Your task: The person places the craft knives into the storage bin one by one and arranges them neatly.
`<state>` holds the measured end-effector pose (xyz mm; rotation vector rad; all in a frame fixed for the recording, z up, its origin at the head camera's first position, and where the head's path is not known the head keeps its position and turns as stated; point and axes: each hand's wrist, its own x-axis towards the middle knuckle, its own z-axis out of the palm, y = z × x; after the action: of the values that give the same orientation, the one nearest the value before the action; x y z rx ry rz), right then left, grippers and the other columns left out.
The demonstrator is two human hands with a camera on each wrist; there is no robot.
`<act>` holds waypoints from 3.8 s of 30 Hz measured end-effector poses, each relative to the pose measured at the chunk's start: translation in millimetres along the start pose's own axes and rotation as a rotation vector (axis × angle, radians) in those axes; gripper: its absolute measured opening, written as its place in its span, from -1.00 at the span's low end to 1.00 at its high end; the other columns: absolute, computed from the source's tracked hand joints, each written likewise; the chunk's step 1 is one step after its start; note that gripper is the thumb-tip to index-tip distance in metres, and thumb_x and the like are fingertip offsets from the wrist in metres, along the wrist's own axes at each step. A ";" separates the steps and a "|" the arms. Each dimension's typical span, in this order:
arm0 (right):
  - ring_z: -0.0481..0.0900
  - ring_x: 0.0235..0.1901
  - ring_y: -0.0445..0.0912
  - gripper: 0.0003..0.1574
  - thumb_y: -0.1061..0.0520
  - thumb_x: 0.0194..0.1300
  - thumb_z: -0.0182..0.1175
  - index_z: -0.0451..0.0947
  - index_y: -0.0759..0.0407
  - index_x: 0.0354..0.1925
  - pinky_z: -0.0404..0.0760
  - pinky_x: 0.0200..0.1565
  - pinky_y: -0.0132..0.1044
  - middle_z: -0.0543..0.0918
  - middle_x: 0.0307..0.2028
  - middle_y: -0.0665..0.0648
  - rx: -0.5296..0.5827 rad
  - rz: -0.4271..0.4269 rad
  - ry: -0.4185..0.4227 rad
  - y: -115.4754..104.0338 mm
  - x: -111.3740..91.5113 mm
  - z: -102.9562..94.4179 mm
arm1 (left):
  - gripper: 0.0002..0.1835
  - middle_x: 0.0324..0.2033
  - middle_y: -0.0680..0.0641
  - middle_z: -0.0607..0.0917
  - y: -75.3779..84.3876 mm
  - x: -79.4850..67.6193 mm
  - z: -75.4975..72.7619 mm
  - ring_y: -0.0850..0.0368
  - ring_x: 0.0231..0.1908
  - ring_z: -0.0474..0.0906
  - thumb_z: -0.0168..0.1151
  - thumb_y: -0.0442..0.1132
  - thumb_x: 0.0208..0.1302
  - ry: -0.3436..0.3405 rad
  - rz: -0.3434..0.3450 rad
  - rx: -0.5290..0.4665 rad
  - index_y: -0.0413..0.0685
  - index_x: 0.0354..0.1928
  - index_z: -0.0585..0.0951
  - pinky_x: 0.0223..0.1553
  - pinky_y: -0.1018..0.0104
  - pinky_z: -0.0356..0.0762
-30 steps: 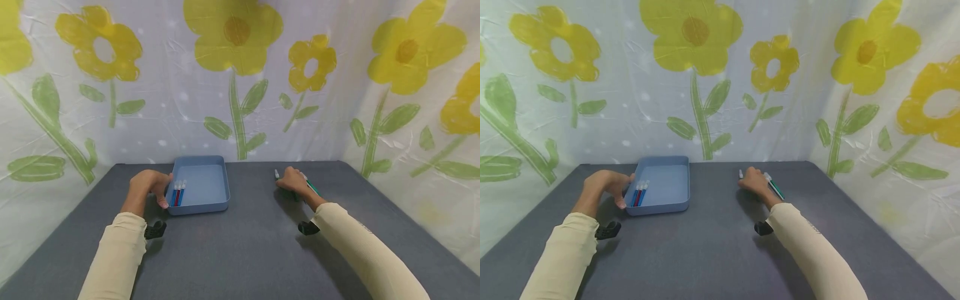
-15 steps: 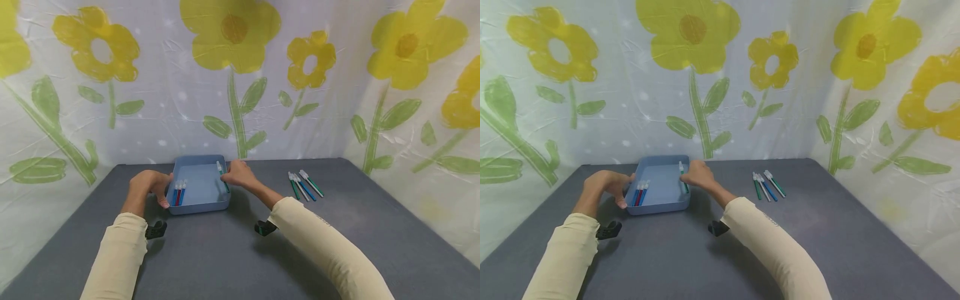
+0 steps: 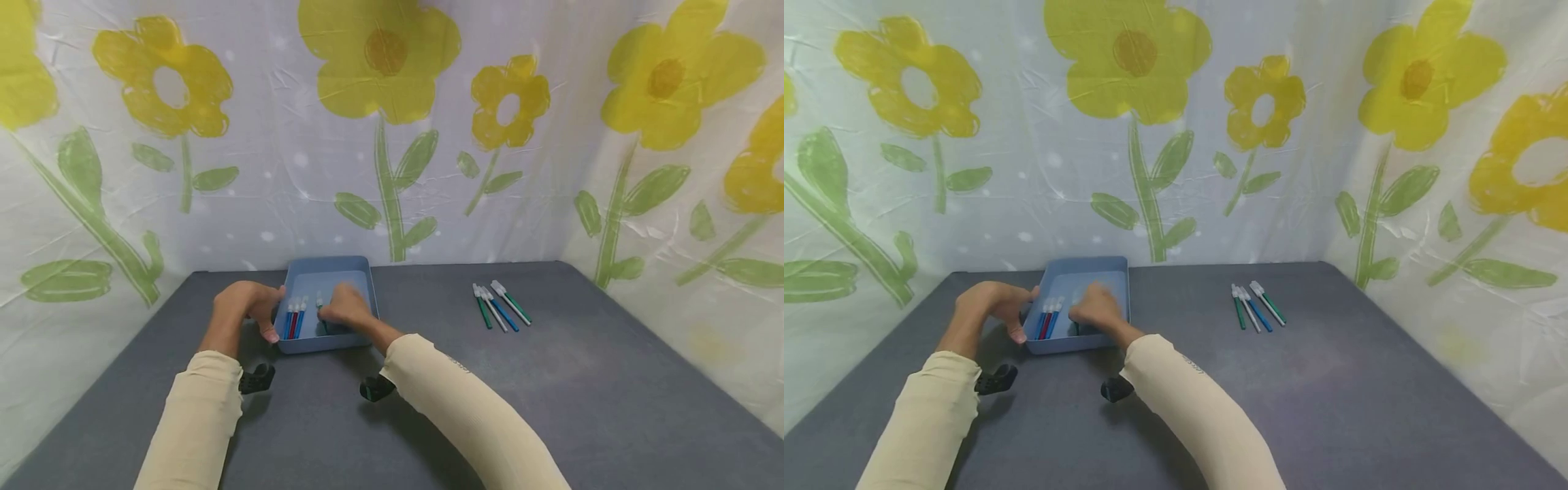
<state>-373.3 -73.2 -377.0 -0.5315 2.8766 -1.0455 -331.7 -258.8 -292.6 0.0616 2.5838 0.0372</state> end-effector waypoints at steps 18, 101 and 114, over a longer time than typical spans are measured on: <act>0.05 -0.76 -0.25 -0.25 -0.10 0.24 0.55 0.37 0.08 -0.86 0.12 -0.64 -0.35 0.20 -0.86 -0.12 0.003 -0.009 -0.034 -31.9 -35.1 5.6 | 0.51 0.62 -0.48 -0.08 -2.2 2.1 0.4 -0.41 0.53 0.22 0.64 0.19 -0.05 0.005 -0.010 -0.008 -0.18 0.69 -0.22 0.36 -0.28 0.42; -0.08 -0.71 -0.23 -0.29 0.09 0.35 0.27 0.10 -0.04 -0.79 0.04 -0.61 -0.33 0.01 -0.77 -0.13 -0.194 0.170 0.222 162.2 -80.9 -182.7 | 0.53 0.61 -0.51 -0.23 -0.5 3.5 0.7 -0.47 0.58 0.05 0.66 0.06 -0.03 -0.016 -0.028 -0.079 -0.19 0.67 -0.32 0.43 -0.32 0.32; -0.06 -0.74 -0.24 -0.22 0.06 0.38 0.34 0.21 -0.04 -0.89 0.11 -0.57 -0.34 0.06 -0.84 -0.14 -0.055 0.013 0.127 47.4 -54.6 -116.8 | 0.54 0.61 -0.51 -0.20 -0.1 3.4 2.3 -0.47 0.57 0.06 0.69 0.05 -0.06 0.001 -0.037 -0.081 -0.17 0.68 -0.30 0.39 -0.32 0.36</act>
<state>-353.7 50.7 -321.0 -0.4647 3.0222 -1.0374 -333.4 -258.7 -296.4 -0.0170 2.5810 0.1286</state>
